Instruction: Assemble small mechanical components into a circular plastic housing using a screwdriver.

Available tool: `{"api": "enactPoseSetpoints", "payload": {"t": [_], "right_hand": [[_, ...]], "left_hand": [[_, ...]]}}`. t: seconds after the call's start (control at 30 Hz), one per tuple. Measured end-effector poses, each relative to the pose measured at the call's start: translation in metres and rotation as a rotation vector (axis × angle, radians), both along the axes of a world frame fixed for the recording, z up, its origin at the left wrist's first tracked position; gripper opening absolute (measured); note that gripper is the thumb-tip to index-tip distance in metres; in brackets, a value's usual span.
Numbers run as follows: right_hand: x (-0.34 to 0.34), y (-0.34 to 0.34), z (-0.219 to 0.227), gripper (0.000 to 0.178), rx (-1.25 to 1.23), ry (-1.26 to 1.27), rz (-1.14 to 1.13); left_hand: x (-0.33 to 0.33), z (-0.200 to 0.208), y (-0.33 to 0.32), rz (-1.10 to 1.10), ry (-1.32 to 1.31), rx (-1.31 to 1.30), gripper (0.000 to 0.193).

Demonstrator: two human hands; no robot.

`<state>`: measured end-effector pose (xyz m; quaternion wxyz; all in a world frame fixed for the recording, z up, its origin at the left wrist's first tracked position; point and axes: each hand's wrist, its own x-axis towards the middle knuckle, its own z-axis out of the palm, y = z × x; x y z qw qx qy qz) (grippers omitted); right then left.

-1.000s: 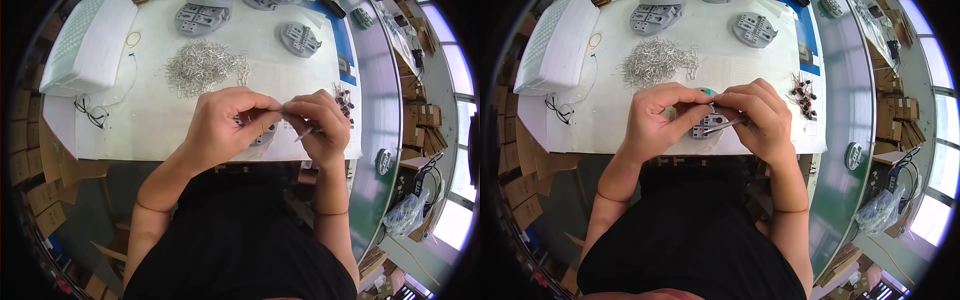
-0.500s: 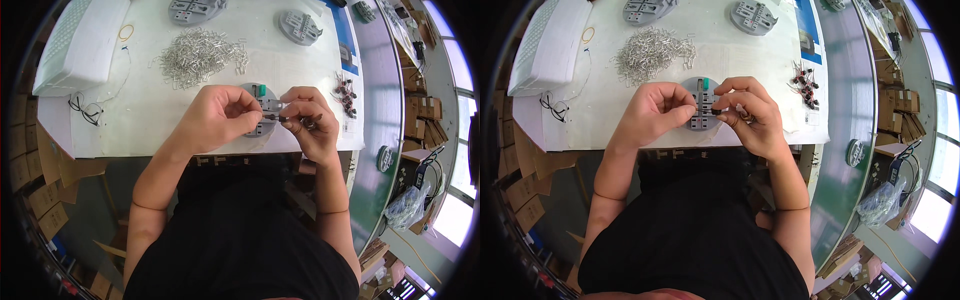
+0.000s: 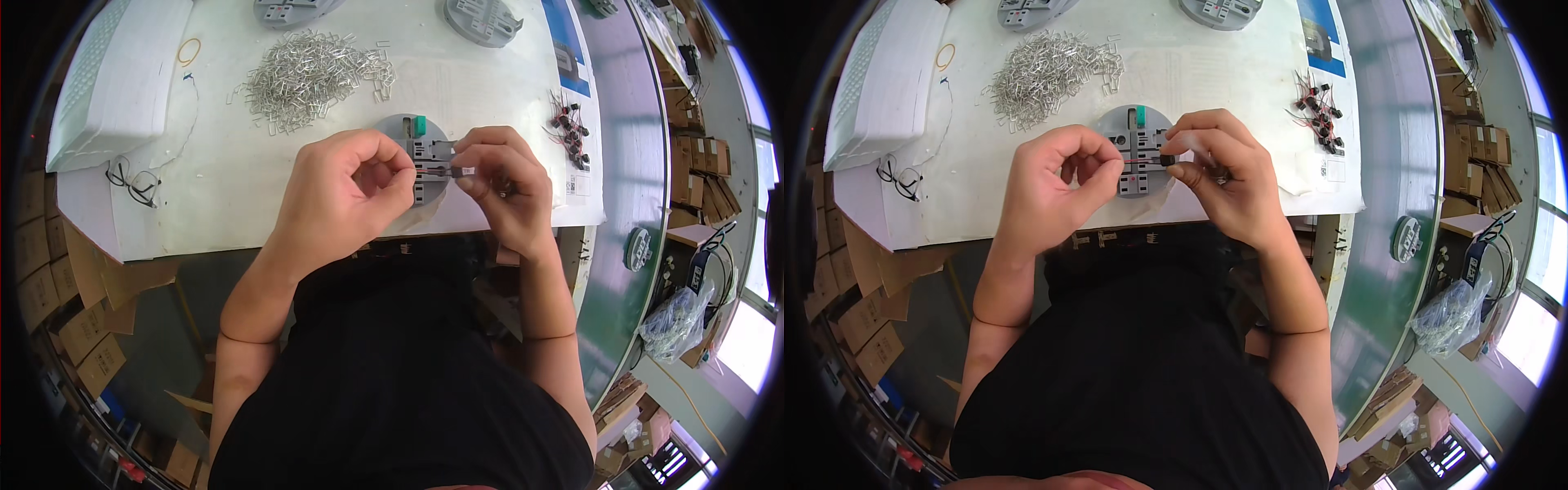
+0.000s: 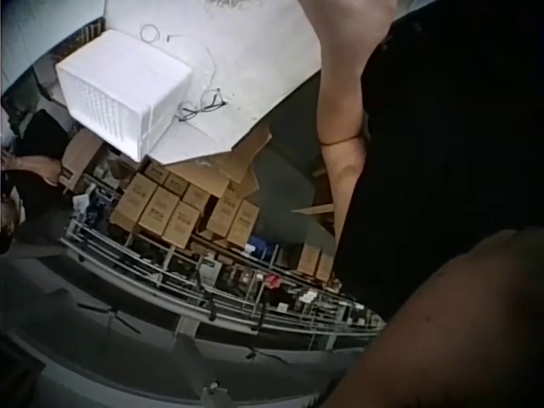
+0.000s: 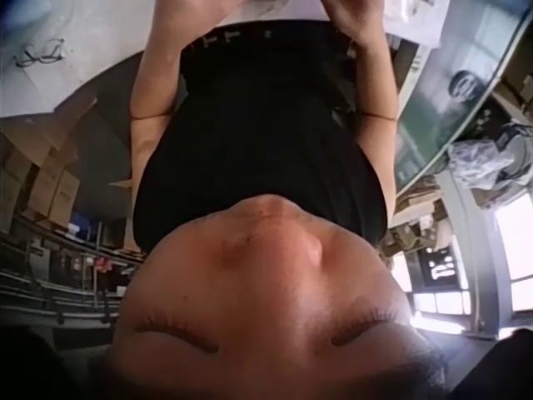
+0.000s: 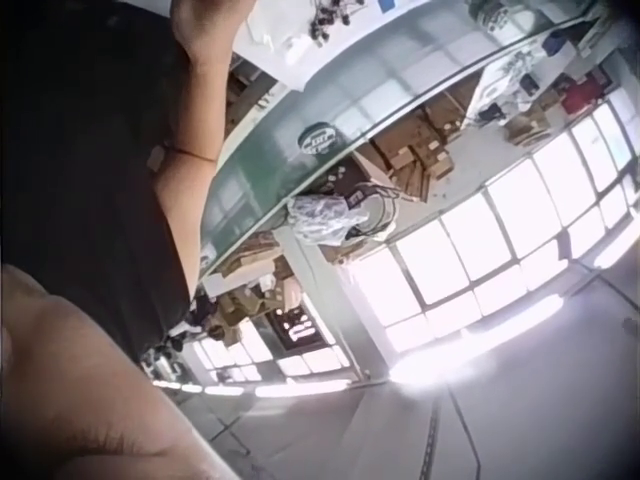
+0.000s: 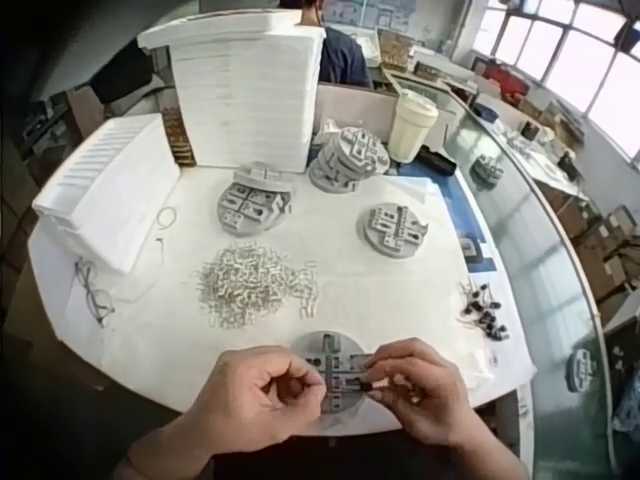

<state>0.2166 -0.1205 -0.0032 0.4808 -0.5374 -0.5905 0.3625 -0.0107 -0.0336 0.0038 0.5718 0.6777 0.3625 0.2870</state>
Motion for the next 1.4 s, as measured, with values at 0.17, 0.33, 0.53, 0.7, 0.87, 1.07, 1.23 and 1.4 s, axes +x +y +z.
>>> {"api": "enactPoseSetpoints", "payload": {"t": [0.17, 0.33, 0.53, 0.7, 0.87, 1.07, 1.23, 1.4], "right_hand": [[-0.004, 0.002, 0.009, 0.022, 0.005, -0.561, 0.012], [-0.012, 0.011, 0.017, 0.022, 0.006, -0.823, 0.006], [-0.002, 0.014, 0.014, 0.019, -0.157, -0.520, 0.078], [-0.007, 0.006, 0.008, 0.014, -0.055, -0.651, 0.030], [-0.010, -0.001, 0.012, 0.015, 0.106, -0.816, 0.092], [-0.009, 0.012, -0.008, 0.016, 0.144, 0.317, -0.032], [-0.038, 0.030, -0.029, 0.034, 0.181, 0.485, -0.034], [-0.045, 0.031, -0.040, 0.041, 0.301, 0.163, -0.048]], "left_hand": [[0.009, -0.013, -0.002, -0.008, 0.319, 0.432, 0.010], [0.011, -0.024, 0.001, -0.020, 0.277, 0.366, 0.011], [0.009, -0.027, 0.000, 0.009, 0.164, 0.275, 0.011], [0.004, -0.033, 0.001, -0.069, 0.194, 0.286, 0.029], [0.005, -0.025, -0.004, 0.016, 0.174, 0.417, 0.069], [0.003, -0.026, 0.002, -0.111, 0.305, 0.526, 0.101], [0.006, -0.021, 0.004, -0.130, 0.363, 0.485, 0.112], [0.018, -0.015, 0.004, -0.054, 0.464, 0.746, 0.109]]}}
